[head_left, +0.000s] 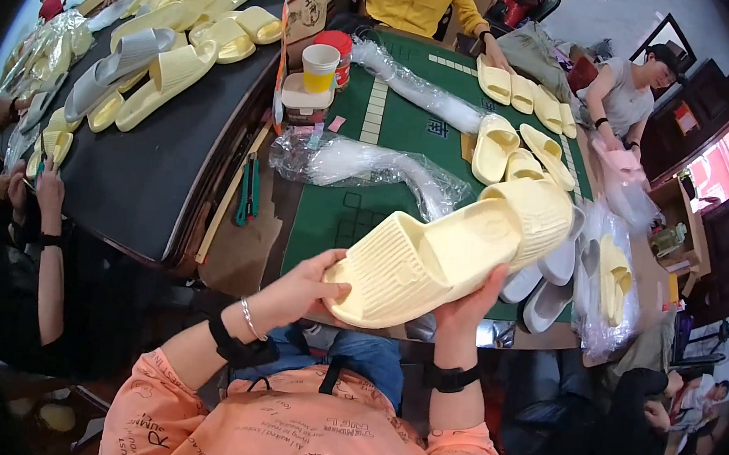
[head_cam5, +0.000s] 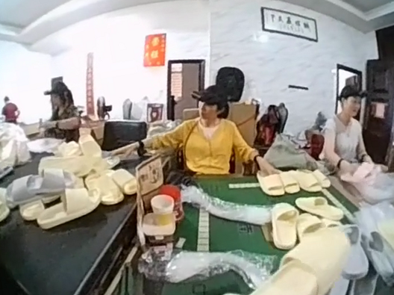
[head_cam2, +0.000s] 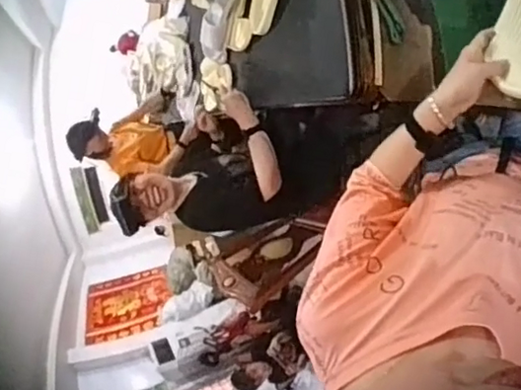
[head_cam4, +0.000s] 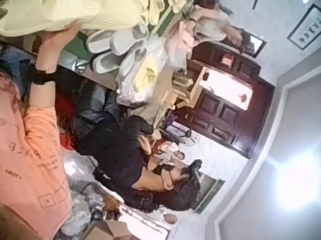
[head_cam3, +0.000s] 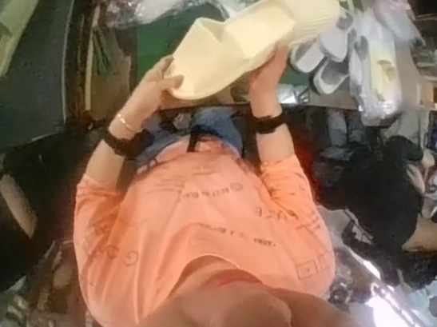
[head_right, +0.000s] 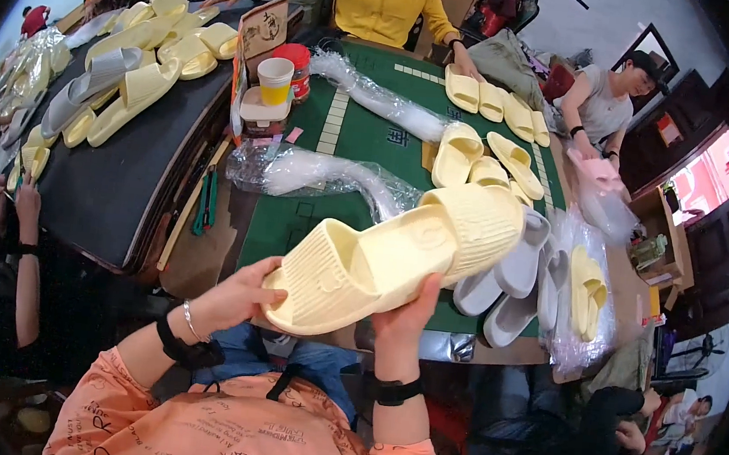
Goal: Cleaning and assembling foam slippers by removing excess material and preparing them for packaging.
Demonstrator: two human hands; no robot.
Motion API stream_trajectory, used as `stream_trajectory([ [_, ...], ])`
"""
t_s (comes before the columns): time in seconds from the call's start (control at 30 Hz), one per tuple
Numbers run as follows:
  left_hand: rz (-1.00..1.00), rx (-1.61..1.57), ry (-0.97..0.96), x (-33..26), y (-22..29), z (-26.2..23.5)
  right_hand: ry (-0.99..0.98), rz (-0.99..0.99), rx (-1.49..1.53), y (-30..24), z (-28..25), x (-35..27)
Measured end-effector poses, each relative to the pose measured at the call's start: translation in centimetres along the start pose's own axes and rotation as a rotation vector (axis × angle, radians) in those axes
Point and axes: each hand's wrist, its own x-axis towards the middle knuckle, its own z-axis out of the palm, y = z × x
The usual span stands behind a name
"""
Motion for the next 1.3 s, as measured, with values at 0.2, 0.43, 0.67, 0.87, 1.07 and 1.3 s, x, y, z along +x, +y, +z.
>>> stream_trajectory([
  [0.2,0.075,0.438,-0.126,-2.5,6.2,-6.0,-0.28,0.009,0.205,-4.6,-2.9,3.7],
  [0.43,-0.037,1.32,-0.484,2.1,13.3,-5.7,-0.492,0.729,-0.083,0.5,-5.2,2.4],
  [0.67,0.226,1.607,-0.17,12.0,10.1,-8.1,-0.25,0.445,-0.537,6.3,-6.7,2.6],
  [0.87,0.241,1.582,-0.009,16.2,6.1,-8.9,-0.08,-0.002,-0.918,9.1,-8.0,2.7],
  [1.07,0.468,1.575,0.21,16.7,5.6,-7.4,-0.131,-0.202,-1.413,5.3,-6.0,3.2],
  [1.3,0.868,1.625,0.021,14.8,4.5,2.6,0.255,-0.567,-1.693,1.1,-8.4,5.3],
])
